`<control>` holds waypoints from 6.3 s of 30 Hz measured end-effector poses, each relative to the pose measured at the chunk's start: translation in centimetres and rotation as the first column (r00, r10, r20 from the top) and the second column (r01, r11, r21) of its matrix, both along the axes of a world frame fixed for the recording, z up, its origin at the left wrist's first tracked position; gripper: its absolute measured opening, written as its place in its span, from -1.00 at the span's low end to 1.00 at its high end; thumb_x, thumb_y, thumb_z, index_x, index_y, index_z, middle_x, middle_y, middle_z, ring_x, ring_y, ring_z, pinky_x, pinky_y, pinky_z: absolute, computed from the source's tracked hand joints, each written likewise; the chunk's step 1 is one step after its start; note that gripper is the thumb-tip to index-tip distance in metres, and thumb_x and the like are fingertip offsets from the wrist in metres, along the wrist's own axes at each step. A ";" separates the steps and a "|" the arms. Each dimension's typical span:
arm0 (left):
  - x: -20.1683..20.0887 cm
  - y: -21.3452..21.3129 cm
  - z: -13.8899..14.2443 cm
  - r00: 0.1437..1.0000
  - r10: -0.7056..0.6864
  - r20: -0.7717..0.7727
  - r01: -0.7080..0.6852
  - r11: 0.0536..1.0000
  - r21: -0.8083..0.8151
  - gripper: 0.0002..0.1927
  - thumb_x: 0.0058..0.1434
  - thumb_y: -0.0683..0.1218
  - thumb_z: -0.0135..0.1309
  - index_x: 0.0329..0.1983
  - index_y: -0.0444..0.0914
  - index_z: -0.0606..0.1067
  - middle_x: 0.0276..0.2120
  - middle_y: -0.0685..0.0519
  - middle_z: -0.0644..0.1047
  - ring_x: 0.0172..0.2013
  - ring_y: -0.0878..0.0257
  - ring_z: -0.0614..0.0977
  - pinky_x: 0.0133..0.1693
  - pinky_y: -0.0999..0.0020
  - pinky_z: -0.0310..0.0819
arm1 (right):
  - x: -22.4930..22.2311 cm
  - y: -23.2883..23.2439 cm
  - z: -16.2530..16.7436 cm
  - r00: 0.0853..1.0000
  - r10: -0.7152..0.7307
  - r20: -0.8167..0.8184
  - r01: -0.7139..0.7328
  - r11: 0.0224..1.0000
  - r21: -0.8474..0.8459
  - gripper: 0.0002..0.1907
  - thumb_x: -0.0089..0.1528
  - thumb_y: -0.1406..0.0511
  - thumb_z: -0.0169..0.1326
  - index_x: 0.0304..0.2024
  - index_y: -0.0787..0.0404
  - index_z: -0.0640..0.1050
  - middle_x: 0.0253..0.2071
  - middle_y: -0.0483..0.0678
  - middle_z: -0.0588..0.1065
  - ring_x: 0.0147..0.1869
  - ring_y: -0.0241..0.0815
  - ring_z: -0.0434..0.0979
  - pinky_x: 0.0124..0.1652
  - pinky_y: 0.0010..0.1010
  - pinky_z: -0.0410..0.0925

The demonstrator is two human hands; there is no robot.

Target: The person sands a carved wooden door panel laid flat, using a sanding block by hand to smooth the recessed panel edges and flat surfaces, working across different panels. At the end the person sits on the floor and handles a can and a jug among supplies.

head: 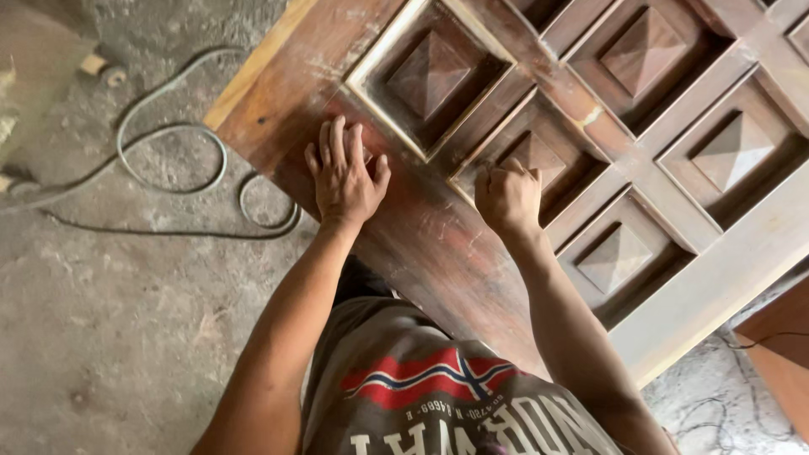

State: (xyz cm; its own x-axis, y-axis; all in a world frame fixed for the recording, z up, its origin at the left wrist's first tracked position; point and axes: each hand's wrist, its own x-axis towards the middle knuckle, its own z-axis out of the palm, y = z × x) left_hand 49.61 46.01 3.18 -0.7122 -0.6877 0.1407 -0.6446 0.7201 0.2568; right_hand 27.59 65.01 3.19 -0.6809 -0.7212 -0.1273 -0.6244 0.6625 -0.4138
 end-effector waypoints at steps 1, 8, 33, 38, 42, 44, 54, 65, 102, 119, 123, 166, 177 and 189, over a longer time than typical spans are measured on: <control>0.0 0.1 0.0 1.000 -0.001 0.003 0.001 1.000 0.012 -0.35 0.34 0.18 0.05 0.34 -0.30 0.31 0.37 -0.23 0.23 0.39 -0.17 0.22 0.27 -0.34 0.07 | 0.3 0.2 -0.4 0.969 -0.068 0.236 0.048 0.995 0.090 -0.56 0.41 0.13 -0.03 -0.48 0.25 0.52 -0.35 0.14 0.48 -0.29 0.06 0.47 -0.04 -0.03 0.41; -0.3 0.3 0.1 1.000 -0.013 -0.026 0.013 1.000 0.006 -0.37 0.36 0.18 0.06 0.33 -0.28 0.31 0.37 -0.22 0.24 0.40 -0.17 0.23 0.26 -0.35 0.08 | -6.0 2.0 0.6 0.828 0.044 -0.559 -0.124 0.987 -0.105 -0.73 0.37 0.21 0.03 -0.10 0.20 0.69 -0.18 0.17 0.46 -0.03 0.10 0.43 -0.05 0.09 0.18; -0.3 0.1 0.4 0.999 0.003 -0.036 -0.004 1.000 -0.016 -0.38 0.35 0.16 0.05 0.34 -0.28 0.33 0.39 -0.23 0.23 0.40 -0.18 0.22 0.27 -0.35 0.06 | -11.5 -2.3 0.7 0.842 0.248 -0.479 -0.381 0.903 -0.201 -0.83 0.41 0.23 0.24 -0.03 0.16 0.67 -0.20 0.08 0.48 -0.06 0.04 0.46 -0.07 -0.01 0.24; -0.5 0.0 0.8 1.000 0.020 0.007 -0.020 0.999 0.027 -0.37 0.33 0.18 0.03 0.32 -0.28 0.33 0.38 -0.24 0.23 0.39 -0.19 0.22 0.26 -0.35 0.06 | -11.2 -3.2 0.3 0.793 0.223 -0.567 -0.367 0.918 -0.151 -0.90 0.48 0.24 0.18 -0.14 0.08 0.62 -0.03 -0.02 0.48 0.02 -0.14 0.47 -0.03 -0.17 0.22; -0.6 0.3 1.3 0.998 -0.007 -0.064 0.002 0.996 -0.089 -0.37 0.37 0.18 0.05 0.36 -0.26 0.33 0.39 -0.22 0.24 0.40 -0.18 0.22 0.27 -0.36 0.06 | -11.7 -2.4 0.6 0.721 0.215 -0.659 -0.379 0.918 -0.116 -0.79 0.42 0.21 0.16 0.08 0.03 0.66 -0.11 -0.09 0.47 -0.04 -0.10 0.42 -0.06 -0.10 0.22; -0.6 0.4 1.4 0.998 -0.033 -0.046 0.031 0.999 -0.036 -0.37 0.36 0.18 0.06 0.36 -0.26 0.32 0.38 -0.23 0.25 0.40 -0.18 0.23 0.27 -0.35 0.07 | -9.9 2.8 1.2 0.763 0.205 -0.613 -0.274 0.961 -0.020 -0.73 0.40 0.23 0.15 0.13 -0.05 0.69 -0.14 -0.15 0.49 -0.05 -0.13 0.42 -0.04 -0.05 0.24; -0.5 0.3 0.9 0.995 -0.043 -0.093 0.033 0.994 -0.109 -0.40 0.37 0.16 0.07 0.33 -0.28 0.33 0.36 -0.23 0.28 0.38 -0.20 0.26 0.26 -0.36 0.09 | -9.1 3.1 0.2 0.854 -0.263 -0.448 0.195 0.962 -0.193 -0.73 0.33 0.23 0.12 0.04 0.08 0.69 -0.01 0.13 0.50 0.10 0.13 0.39 0.11 0.13 0.18; -0.2 0.8 0.9 0.997 -0.046 -0.068 0.044 0.999 -0.032 -0.41 0.44 0.14 0.07 0.37 -0.29 0.30 0.39 -0.24 0.25 0.41 -0.21 0.25 0.30 -0.35 0.07 | -13.6 18.8 3.5 0.913 -0.192 -0.361 0.220 0.975 0.039 -0.72 0.54 0.19 0.02 -0.23 0.10 0.63 -0.11 0.10 0.49 -0.08 -0.03 0.46 -0.04 -0.04 0.26; -0.7 1.1 1.6 0.996 -0.047 -0.072 0.042 0.996 -0.078 -0.38 0.35 0.10 0.12 0.35 -0.28 0.29 0.38 -0.23 0.26 0.40 -0.18 0.25 0.28 -0.35 0.06 | -11.2 13.5 2.7 0.882 -0.142 -0.450 0.099 0.988 -0.118 -0.78 0.47 0.17 0.16 0.11 0.03 0.69 -0.19 0.02 0.46 0.02 -0.01 0.43 0.06 -0.04 0.15; -0.6 1.4 1.7 0.996 -0.063 -0.062 0.057 0.994 -0.090 -0.48 0.39 0.05 0.07 0.32 -0.28 0.34 0.36 -0.21 0.29 0.37 -0.17 0.29 0.25 -0.28 0.13 | 7.6 20.0 4.6 0.767 -0.640 0.044 0.602 0.695 -0.393 -0.82 0.34 0.24 0.22 -0.17 0.24 0.63 -0.14 0.02 0.54 -0.18 -0.03 0.55 -0.23 -0.14 0.40; 0.1 1.6 1.4 0.992 -0.123 -0.035 0.119 0.987 -0.108 -0.55 0.42 0.00 0.04 0.31 -0.23 0.37 0.27 -0.17 0.34 0.22 -0.18 0.37 0.18 -0.18 0.24 | 1.6 21.0 5.2 0.813 -0.567 -0.135 0.430 0.740 -0.517 -0.85 0.44 0.30 0.19 -0.09 0.29 0.65 -0.12 0.15 0.55 -0.12 0.09 0.59 -0.16 -0.20 0.44; -11.4 3.5 2.7 0.865 -0.478 -0.153 0.491 0.869 0.063 -0.43 0.28 0.10 0.06 0.26 -0.29 0.35 0.17 -0.24 0.39 0.16 -0.16 0.38 0.21 -0.20 0.19 | -30.2 4.8 4.4 0.358 -0.849 -0.388 0.760 0.506 -0.408 -0.90 0.09 0.30 0.12 -0.34 0.12 0.58 -0.41 -0.06 0.55 -0.36 -0.14 0.52 -0.15 -0.03 0.28; -11.3 3.3 1.8 0.876 -0.474 -0.087 0.481 0.873 0.080 -0.44 0.29 0.12 0.04 0.25 -0.28 0.36 0.18 -0.22 0.39 0.18 -0.12 0.38 0.22 -0.15 0.19 | -31.8 4.0 5.3 0.344 -0.874 -0.343 0.809 0.461 -0.364 -0.85 0.08 0.31 0.15 -0.28 0.10 0.54 -0.13 -0.04 0.53 0.02 -0.03 0.45 0.17 0.30 0.09; -11.5 3.7 2.4 0.864 -0.475 -0.166 0.486 0.873 0.032 -0.42 0.29 0.10 0.04 0.28 -0.29 0.34 0.19 -0.22 0.38 0.21 -0.16 0.37 0.24 -0.17 0.19 | -30.9 8.9 8.2 0.761 -0.531 -0.373 0.472 0.848 -0.243 -0.73 0.51 0.27 0.04 0.25 -0.02 0.57 -0.16 0.05 0.53 -0.18 -0.07 0.42 -0.33 -0.15 0.32</control>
